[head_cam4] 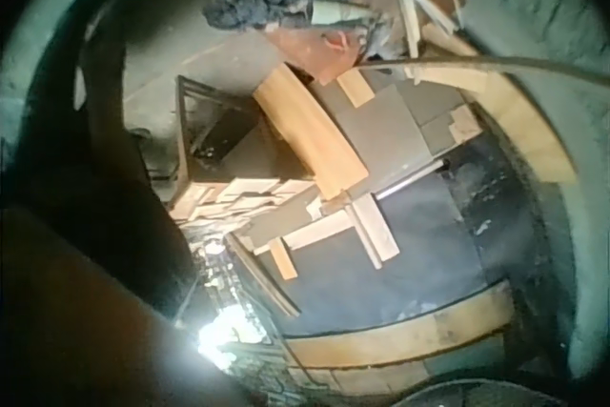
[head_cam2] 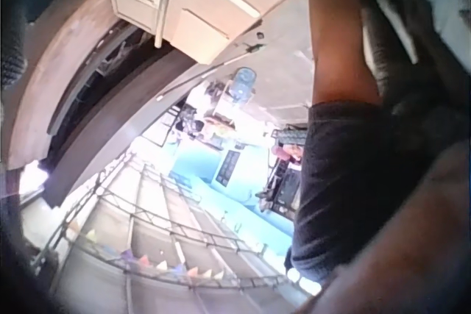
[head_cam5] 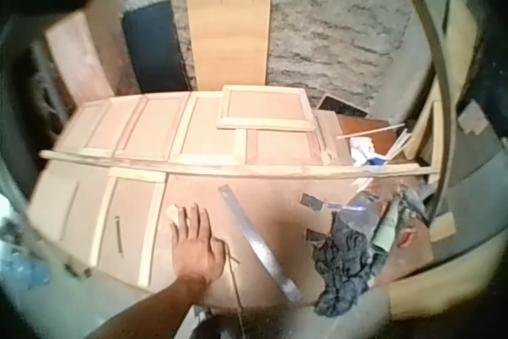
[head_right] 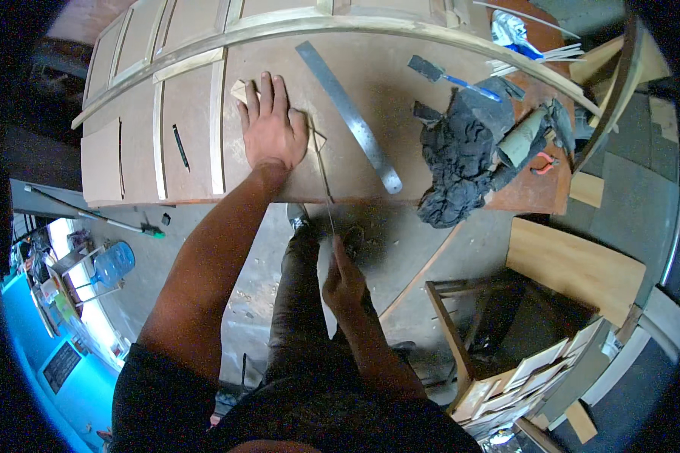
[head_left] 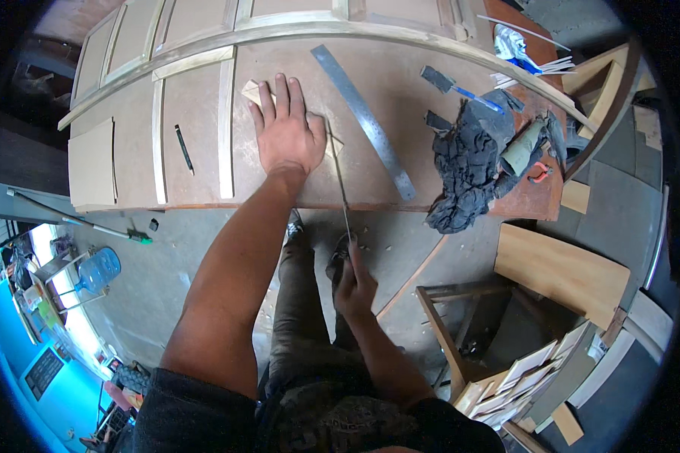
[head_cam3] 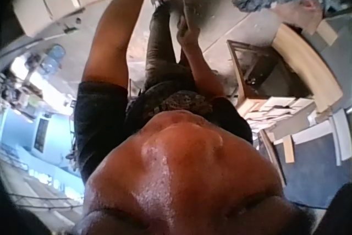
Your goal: Measure and assemble a wooden picture frame components.
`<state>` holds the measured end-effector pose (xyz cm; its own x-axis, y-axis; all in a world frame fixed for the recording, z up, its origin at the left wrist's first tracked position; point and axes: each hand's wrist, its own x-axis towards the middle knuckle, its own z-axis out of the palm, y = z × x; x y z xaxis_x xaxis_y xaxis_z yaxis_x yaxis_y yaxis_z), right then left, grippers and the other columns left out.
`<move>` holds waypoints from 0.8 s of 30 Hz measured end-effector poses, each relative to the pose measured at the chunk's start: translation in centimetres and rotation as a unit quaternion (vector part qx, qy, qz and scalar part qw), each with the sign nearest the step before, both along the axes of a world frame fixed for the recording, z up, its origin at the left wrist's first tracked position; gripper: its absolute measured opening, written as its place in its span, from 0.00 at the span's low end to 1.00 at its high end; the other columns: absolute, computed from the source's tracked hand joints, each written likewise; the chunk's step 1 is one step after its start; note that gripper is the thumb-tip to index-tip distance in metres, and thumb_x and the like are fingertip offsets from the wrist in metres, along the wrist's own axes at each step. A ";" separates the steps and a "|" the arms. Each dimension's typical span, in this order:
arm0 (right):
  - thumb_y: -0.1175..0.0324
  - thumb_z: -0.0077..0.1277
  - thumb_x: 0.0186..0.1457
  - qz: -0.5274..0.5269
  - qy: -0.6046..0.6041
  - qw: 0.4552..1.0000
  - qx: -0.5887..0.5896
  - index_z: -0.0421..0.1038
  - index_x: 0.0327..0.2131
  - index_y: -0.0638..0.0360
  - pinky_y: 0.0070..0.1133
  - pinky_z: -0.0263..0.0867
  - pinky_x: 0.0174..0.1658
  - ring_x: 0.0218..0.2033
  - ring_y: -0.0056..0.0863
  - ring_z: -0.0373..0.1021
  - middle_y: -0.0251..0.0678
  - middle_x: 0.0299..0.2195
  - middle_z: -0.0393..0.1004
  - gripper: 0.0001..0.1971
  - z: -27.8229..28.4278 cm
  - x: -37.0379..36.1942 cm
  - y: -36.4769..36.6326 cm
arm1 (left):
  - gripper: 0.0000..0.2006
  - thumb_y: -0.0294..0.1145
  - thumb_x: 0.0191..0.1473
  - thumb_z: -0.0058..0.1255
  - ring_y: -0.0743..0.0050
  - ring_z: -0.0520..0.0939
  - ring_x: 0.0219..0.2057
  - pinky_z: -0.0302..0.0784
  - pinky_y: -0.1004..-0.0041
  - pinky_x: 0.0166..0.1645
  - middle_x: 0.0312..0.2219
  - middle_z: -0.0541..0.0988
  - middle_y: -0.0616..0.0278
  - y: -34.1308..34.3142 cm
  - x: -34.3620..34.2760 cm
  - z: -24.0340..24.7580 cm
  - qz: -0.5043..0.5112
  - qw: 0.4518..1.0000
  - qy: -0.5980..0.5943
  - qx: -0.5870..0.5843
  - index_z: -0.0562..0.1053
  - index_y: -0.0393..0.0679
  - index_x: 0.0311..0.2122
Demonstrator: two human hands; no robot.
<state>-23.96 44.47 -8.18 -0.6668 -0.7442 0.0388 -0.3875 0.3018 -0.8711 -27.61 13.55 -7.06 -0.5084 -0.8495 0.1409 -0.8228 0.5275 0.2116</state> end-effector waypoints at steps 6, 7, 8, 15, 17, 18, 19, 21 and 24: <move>0.71 0.45 0.70 -0.007 -0.007 1.000 0.013 0.65 0.65 0.63 0.35 0.76 0.40 0.44 0.51 0.81 0.60 0.49 0.79 0.22 -1.9 -0.3 -1.9 | 0.38 0.46 0.59 0.39 0.39 0.47 0.75 0.38 0.44 0.76 0.74 0.53 0.51 0.3 -0.3 -0.5 0.002 1.000 -0.010 0.002 0.57 0.40 0.72; 0.71 0.45 0.70 -0.006 -0.009 1.000 0.015 0.65 0.65 0.63 0.35 0.76 0.40 0.44 0.51 0.81 0.60 0.49 0.79 0.22 -2.2 1.1 0.8 | 0.38 0.47 0.59 0.39 0.39 0.47 0.75 0.38 0.44 0.76 0.74 0.53 0.51 0.5 -0.2 -0.3 0.002 1.000 -0.007 0.001 0.57 0.40 0.72; 0.70 0.45 0.70 -0.001 0.033 0.999 -0.008 0.65 0.65 0.63 0.35 0.76 0.42 0.46 0.50 0.80 0.58 0.49 0.79 0.22 -2.6 2.1 3.1 | 0.38 0.47 0.59 0.40 0.39 0.47 0.75 0.38 0.44 0.76 0.74 0.53 0.51 0.3 -0.3 -0.1 0.001 1.000 -0.001 -0.003 0.57 0.40 0.72; 0.71 0.45 0.70 0.008 -0.021 1.000 -0.007 0.67 0.63 0.68 0.36 0.76 0.46 0.48 0.57 0.78 0.65 0.49 0.77 0.21 0.1 -3.0 -6.6 | 0.38 0.46 0.59 0.39 0.40 0.47 0.75 0.38 0.44 0.77 0.74 0.53 0.51 0.4 0.4 -0.5 0.001 1.000 0.000 -0.003 0.57 0.40 0.72; 0.72 0.45 0.70 0.013 -0.035 0.999 -0.008 0.67 0.63 0.68 0.35 0.76 0.46 0.48 0.57 0.78 0.66 0.49 0.77 0.21 -0.9 -2.3 -4.8 | 0.37 0.45 0.59 0.39 0.39 0.47 0.75 0.37 0.44 0.77 0.74 0.53 0.51 0.4 0.3 -0.6 0.006 1.000 -0.006 0.003 0.57 0.40 0.72; 0.71 0.44 0.70 0.011 -0.009 1.000 0.002 0.67 0.63 0.68 0.35 0.75 0.47 0.49 0.56 0.78 0.64 0.50 0.77 0.21 -2.6 -0.4 0.2 | 0.37 0.45 0.59 0.39 0.39 0.47 0.75 0.37 0.44 0.77 0.74 0.53 0.51 0.7 -0.3 -0.4 0.003 1.000 -0.002 0.006 0.57 0.40 0.72; 0.71 0.44 0.71 0.010 0.015 1.000 0.012 0.66 0.64 0.67 0.34 0.75 0.48 0.50 0.54 0.78 0.62 0.51 0.77 0.21 -3.4 0.9 3.1 | 0.37 0.45 0.59 0.38 0.39 0.47 0.75 0.37 0.44 0.77 0.74 0.53 0.51 1.0 -0.7 -0.3 -0.006 1.000 0.005 0.006 0.57 0.40 0.72; 0.70 0.44 0.71 0.006 -0.007 1.000 0.002 0.66 0.64 0.67 0.34 0.74 0.50 0.51 0.52 0.78 0.61 0.51 0.77 0.21 -2.2 1.4 2.8 | 0.37 0.45 0.59 0.38 0.39 0.47 0.75 0.37 0.44 0.77 0.74 0.53 0.51 0.1 -0.2 -0.1 -0.005 1.000 0.005 -0.001 0.57 0.40 0.72; 0.70 0.42 0.71 -0.020 -0.035 0.999 0.002 0.66 0.64 0.68 0.33 0.73 0.55 0.54 0.51 0.76 0.59 0.54 0.76 0.21 0.4 -0.4 -2.9 | 0.37 0.45 0.59 0.38 0.39 0.47 0.75 0.37 0.44 0.77 0.74 0.53 0.50 0.2 0.5 -0.2 -0.002 1.000 -0.003 -0.006 0.57 0.40 0.72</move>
